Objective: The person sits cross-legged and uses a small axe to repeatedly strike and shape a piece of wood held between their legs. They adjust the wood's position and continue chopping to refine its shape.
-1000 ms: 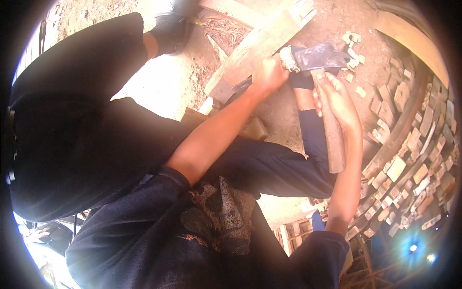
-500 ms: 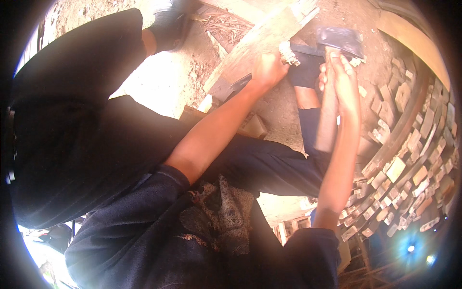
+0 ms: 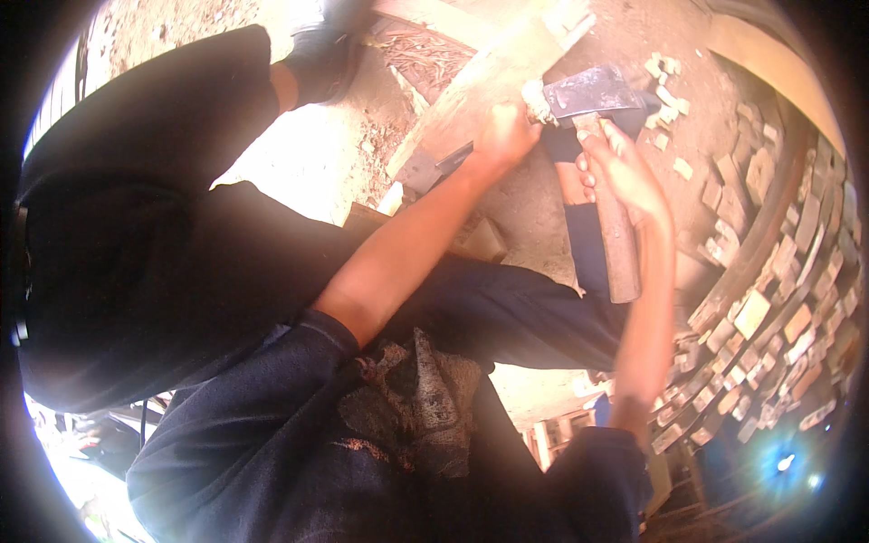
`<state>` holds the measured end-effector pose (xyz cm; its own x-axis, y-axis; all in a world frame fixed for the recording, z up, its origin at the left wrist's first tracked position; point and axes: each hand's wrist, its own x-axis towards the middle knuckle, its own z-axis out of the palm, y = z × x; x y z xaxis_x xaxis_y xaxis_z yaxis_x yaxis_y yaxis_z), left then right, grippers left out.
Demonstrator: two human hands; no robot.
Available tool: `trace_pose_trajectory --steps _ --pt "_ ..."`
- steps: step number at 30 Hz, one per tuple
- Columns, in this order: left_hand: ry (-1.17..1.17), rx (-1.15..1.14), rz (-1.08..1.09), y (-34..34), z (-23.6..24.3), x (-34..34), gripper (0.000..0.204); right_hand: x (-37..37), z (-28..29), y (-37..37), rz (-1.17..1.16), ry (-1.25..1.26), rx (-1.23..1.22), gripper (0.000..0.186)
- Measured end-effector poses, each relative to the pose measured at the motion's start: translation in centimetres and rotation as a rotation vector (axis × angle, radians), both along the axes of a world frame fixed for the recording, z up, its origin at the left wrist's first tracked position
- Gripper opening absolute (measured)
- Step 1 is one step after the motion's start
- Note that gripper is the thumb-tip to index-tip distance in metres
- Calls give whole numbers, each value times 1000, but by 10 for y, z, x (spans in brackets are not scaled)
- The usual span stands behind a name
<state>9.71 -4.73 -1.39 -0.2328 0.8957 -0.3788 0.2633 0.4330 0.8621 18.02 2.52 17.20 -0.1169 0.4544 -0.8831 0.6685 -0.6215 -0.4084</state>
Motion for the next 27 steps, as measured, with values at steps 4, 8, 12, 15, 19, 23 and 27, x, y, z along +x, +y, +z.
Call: trace_pose_trajectory --steps 4,8,12,15,19,23,27 --pt "34 -91 -101 2 13 -5 40 18 24 -7 -54 59 -2 23" --pt "77 -90 -105 1 19 -16 41 31 -6 -71 -417 201 120 22" --pt "348 -70 -326 3 31 -31 53 50 -42 -131 -729 328 3 20" --pt "661 167 -310 0 10 -35 61 53 -53 -148 -603 294 30 12" --pt "738 286 -292 -2 -2 -36 56 54 -64 -131 -692 461 29 14" --pt "822 358 -351 -5 -7 -47 52 47 -61 -122 -730 490 144 18" --pt "872 400 -328 -6 -12 -51 51 50 -53 -130 -739 494 168 15"
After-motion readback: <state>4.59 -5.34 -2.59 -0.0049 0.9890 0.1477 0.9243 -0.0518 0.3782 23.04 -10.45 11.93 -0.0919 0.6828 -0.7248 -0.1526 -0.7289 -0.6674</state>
